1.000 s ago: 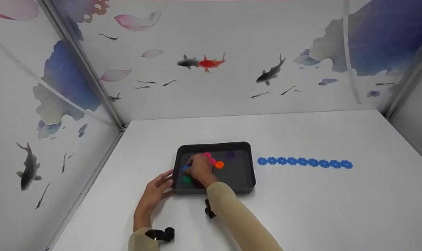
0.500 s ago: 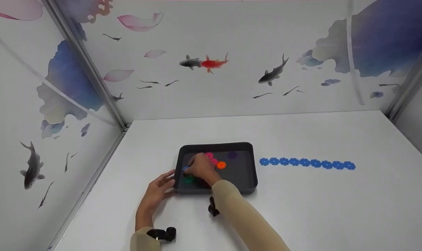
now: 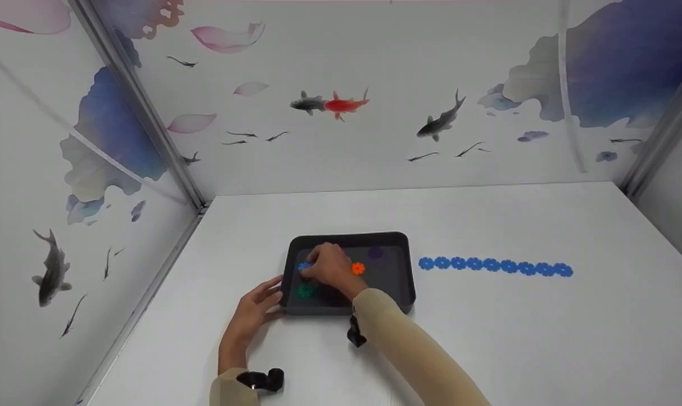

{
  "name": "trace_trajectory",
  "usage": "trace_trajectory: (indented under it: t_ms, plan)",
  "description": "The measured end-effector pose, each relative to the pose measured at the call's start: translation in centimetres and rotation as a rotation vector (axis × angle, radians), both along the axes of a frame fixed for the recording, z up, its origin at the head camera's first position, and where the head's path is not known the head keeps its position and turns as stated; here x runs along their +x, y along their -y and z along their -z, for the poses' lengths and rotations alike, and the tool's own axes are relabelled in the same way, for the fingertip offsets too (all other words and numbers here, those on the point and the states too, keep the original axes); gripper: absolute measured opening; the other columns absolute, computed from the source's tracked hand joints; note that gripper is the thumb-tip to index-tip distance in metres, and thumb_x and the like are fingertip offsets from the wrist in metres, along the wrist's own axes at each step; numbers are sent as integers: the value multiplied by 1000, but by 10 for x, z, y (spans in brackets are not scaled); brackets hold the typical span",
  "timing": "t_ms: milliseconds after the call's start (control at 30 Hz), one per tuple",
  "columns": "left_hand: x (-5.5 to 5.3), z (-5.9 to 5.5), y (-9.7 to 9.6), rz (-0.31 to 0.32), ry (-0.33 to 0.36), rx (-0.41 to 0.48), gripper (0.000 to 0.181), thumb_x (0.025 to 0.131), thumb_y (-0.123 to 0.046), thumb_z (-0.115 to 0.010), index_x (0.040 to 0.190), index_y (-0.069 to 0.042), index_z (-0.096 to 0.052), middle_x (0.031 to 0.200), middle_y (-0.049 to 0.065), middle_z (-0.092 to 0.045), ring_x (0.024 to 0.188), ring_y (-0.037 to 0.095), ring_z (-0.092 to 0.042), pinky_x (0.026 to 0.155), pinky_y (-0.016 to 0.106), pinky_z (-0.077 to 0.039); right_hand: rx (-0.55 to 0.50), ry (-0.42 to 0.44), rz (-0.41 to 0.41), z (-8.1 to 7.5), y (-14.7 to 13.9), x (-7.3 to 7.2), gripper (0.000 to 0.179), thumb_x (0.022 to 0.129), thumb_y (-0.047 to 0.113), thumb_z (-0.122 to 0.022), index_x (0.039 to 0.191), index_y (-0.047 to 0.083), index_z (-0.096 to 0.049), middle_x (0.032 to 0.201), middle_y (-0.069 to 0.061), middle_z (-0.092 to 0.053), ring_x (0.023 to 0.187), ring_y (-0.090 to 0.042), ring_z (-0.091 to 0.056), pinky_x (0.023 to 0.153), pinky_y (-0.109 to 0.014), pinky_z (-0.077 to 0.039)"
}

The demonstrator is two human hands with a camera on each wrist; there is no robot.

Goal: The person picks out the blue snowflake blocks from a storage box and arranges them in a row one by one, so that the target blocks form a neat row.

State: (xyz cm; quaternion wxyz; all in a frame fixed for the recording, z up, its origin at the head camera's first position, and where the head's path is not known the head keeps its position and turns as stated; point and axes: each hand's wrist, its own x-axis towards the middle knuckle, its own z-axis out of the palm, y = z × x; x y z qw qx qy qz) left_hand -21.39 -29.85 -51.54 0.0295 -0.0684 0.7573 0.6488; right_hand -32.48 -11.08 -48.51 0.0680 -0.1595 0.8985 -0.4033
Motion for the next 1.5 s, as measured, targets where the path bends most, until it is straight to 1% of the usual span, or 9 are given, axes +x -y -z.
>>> trace_trajectory:
  t_ms: [167, 367, 533, 700, 900, 1133, 1300, 1400, 1500]
  plan:
    - [1, -1, -1, 5, 0, -6, 47, 102, -18, -57, 148, -10, -49, 150, 24, -48, 133, 38, -53, 103, 47, -56, -22, -54, -19, -5, -12, -1, 29, 81, 31, -83, 102, 10, -78, 103, -3, -72, 95, -20, -64, 91, -47, -54]
    - [1, 0, 0, 0, 4, -9, 48, 102, -18, -58, 148, -11, -49, 149, 23, -49, 133, 38, -54, 101, 46, -57, -45, -82, -30, -14, -24, 2, 29, 82, 28, -82, 103, 9, -77, 104, -3, -72, 94, -19, -66, 90, -46, -56]
    - [0, 0, 0, -14, 4, 3, 47, 101, -16, -59, 147, -12, -50, 149, 21, -51, 133, 36, -55, 101, 46, -57, -78, -105, -52, -18, -26, 7, 29, 82, 28, -81, 103, 9, -76, 105, -5, -70, 95, -19, -66, 88, -42, -57]
    - [0, 0, -1, -37, 9, 9, 46, 101, -14, -58, 146, -11, -52, 148, 22, -52, 133, 38, -54, 100, 46, -57, -110, -127, -77, -20, -28, 13, 28, 82, 28, -80, 103, 10, -75, 105, -5, -69, 96, -19, -64, 86, -39, -58]
    - [0, 0, -2, -45, 23, 5, 45, 100, -15, -60, 145, -13, -54, 145, 20, -55, 132, 36, -56, 100, 46, -57, -91, -161, -93, -26, -38, 19, 28, 81, 25, -80, 103, 10, -75, 104, -5, -69, 99, -20, -60, 86, -40, -56]
    - [0, 0, -3, -35, 9, -16, 46, 101, -15, -59, 146, -12, -52, 147, 23, -52, 132, 39, -55, 101, 47, -57, -56, -229, -113, -36, -57, 24, 26, 81, 23, -78, 103, 8, -75, 104, -7, -70, 95, -18, -57, 79, -37, -56]
    - [0, -2, -3, -29, 8, -10, 47, 101, -16, -60, 147, -13, -51, 147, 22, -52, 131, 36, -56, 102, 46, -57, -54, -257, -115, -41, -75, 27, 27, 81, 22, -78, 104, 7, -75, 102, -8, -70, 93, -19, -58, 75, -34, -57]
    - [0, -3, -3, -27, 9, -9, 48, 100, -17, -61, 147, -13, -51, 148, 21, -52, 132, 36, -55, 102, 45, -56, -53, -272, -107, -44, -86, 30, 28, 81, 23, -80, 104, 8, -74, 101, -8, -70, 95, -22, -60, 76, -35, -57]
    - [1, -3, -3, -30, 10, -7, 48, 100, -18, -61, 147, -13, -51, 149, 21, -51, 134, 37, -54, 102, 46, -56, -46, -296, -95, -43, -96, 34, 27, 81, 23, -81, 103, 9, -75, 101, -6, -70, 98, -23, -61, 78, -37, -58]
